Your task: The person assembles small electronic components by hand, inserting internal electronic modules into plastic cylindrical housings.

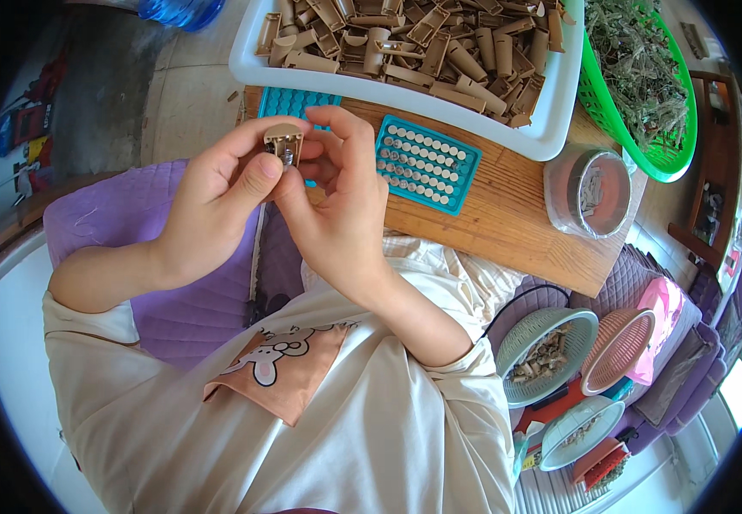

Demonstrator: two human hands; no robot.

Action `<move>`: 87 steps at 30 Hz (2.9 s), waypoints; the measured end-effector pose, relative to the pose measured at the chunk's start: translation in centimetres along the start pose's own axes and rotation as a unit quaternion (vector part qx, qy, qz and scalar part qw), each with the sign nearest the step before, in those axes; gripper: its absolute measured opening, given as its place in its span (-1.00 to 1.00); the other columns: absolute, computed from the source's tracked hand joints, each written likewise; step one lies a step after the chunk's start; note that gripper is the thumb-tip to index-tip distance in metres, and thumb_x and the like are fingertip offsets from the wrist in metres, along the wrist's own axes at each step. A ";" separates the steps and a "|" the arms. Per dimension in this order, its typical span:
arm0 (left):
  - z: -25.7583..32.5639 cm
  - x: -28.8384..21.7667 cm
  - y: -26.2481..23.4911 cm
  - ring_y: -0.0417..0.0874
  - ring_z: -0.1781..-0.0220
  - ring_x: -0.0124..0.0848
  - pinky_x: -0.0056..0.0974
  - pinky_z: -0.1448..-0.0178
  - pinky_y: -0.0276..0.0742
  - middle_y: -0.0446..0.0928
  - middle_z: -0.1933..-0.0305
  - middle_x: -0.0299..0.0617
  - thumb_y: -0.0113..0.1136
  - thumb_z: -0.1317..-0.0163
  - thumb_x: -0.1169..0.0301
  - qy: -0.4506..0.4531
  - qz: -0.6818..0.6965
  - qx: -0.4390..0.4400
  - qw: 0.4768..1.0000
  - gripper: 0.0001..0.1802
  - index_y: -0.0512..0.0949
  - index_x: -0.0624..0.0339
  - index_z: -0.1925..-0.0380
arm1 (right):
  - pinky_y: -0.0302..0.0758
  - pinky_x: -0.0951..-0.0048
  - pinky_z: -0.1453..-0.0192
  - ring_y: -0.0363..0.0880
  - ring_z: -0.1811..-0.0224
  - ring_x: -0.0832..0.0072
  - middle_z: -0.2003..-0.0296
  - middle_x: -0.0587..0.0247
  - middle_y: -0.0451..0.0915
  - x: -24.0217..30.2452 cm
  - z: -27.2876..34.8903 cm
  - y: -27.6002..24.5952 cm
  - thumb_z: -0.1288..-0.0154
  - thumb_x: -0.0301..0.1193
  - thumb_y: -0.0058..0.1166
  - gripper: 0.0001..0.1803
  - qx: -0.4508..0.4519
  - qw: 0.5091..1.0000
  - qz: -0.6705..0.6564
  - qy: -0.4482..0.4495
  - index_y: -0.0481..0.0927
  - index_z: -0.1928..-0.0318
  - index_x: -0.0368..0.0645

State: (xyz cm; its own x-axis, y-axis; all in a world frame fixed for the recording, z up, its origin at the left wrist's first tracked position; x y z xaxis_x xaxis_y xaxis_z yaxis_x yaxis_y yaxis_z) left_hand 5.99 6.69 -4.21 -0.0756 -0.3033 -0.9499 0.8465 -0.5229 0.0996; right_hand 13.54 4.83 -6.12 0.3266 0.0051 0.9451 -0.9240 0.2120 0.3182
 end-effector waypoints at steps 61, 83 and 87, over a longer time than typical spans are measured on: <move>1.7 2.2 3.5 0.51 0.24 -0.53 -0.43 0.16 0.46 0.43 0.27 -0.19 -0.11 -0.13 0.52 -0.214 0.005 0.177 0.961 -0.72 0.34 0.30 0.12 | 0.50 0.57 0.30 0.54 0.34 0.52 0.33 0.19 0.52 -2.5 -0.3 -17.4 -0.02 -0.62 0.01 -0.72 -0.052 0.849 0.523 -0.058 0.43 0.17 -0.26; 1.9 2.3 3.4 0.48 0.31 -0.56 -0.47 0.22 0.44 0.44 0.26 -0.23 -0.04 -0.14 0.50 -0.205 0.040 0.151 0.966 -0.66 0.29 0.26 0.04 | 0.40 0.56 0.44 0.46 0.49 0.40 0.54 0.23 0.50 7.3 4.9 -5.6 0.30 -0.71 0.20 -0.68 -0.050 0.904 0.321 -0.278 0.43 0.43 -0.25; 1.8 2.1 3.3 0.47 0.31 -0.58 -0.49 0.22 0.45 0.44 0.27 -0.25 -0.08 -0.15 0.53 -0.191 0.017 0.149 0.970 -0.68 0.29 0.27 0.05 | 0.38 0.56 0.50 0.44 0.51 0.41 0.56 0.27 0.49 7.4 5.2 -2.9 0.35 -0.70 0.21 -0.66 -0.048 0.889 0.303 -0.340 0.43 0.44 -0.25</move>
State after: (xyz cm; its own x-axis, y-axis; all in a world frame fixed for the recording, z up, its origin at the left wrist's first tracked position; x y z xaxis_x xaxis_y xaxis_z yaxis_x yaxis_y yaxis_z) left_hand 7.65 2.89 -5.30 -0.2892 -0.5677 -0.7708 0.6656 -0.6979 0.2643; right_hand 17.60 -0.85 0.39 -0.4509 -0.4382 0.7776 -0.8575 0.4544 -0.2412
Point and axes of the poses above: each hand's wrist, its own z-axis away from the middle knuckle, its own y-axis out of the palm, x = y × z, the point moved 10 cm from there along -z, towards the middle knuckle
